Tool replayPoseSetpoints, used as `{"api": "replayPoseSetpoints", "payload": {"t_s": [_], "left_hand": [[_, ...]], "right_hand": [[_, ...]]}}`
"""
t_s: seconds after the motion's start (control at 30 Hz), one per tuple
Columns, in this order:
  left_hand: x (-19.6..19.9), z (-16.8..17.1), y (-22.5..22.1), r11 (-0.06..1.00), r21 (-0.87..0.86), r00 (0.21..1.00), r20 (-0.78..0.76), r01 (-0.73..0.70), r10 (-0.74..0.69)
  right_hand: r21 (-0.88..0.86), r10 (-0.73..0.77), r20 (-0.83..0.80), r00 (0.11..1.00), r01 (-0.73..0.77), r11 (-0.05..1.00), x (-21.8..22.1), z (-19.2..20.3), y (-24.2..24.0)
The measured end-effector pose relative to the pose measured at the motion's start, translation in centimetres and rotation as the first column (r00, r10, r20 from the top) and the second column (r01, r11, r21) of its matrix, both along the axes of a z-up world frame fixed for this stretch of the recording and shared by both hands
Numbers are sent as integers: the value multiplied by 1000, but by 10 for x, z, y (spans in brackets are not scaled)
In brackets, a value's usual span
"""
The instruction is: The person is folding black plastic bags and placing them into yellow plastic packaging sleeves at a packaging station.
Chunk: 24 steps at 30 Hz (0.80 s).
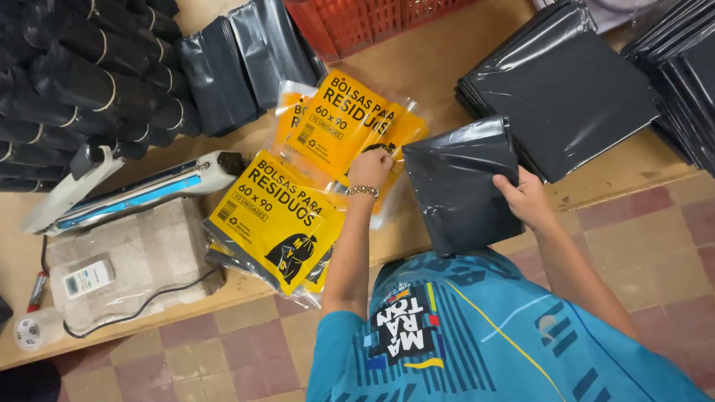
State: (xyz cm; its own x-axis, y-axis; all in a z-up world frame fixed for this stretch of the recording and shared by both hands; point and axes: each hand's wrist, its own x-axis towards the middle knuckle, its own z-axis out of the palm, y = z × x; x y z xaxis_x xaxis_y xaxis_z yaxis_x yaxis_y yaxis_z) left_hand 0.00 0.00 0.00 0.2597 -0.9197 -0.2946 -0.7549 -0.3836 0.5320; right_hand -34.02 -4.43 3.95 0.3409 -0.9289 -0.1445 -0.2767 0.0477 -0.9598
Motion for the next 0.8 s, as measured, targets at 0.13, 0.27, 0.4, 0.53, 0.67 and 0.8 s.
{"api": "replayPoseSetpoints", "payload": {"t_s": [0.13, 0.27, 0.4, 0.53, 0.67, 0.8], "left_hand": [[-14, 20, 11, 991, -99, 993, 60, -94, 100], [-27, 36, 18, 966, -244, 996, 24, -80, 89], [-28, 16, 14, 962, -270, 989, 146, 33, 7], [-20, -27, 8, 947, -314, 968, 249, 69, 12], [-23, 1, 28, 908, -396, 969, 243, 134, -37], [-25, 1, 63, 988, -147, 794, 605, 38, 59]], "right_hand": [[4, 15, -69, 997, -15, 1000, 16, -3, 3], [62, 88, -115, 989, -81, 995, 37, -30, 1], [142, 299, 118, 947, -314, 939, 72, -20, -6], [281, 377, 9, 926, -364, 888, 105, -25, -19], [233, 142, -31, 989, -131, 963, 118, -99, -61], [267, 126, -182, 975, -75, 961, 130, -98, -93]]}}
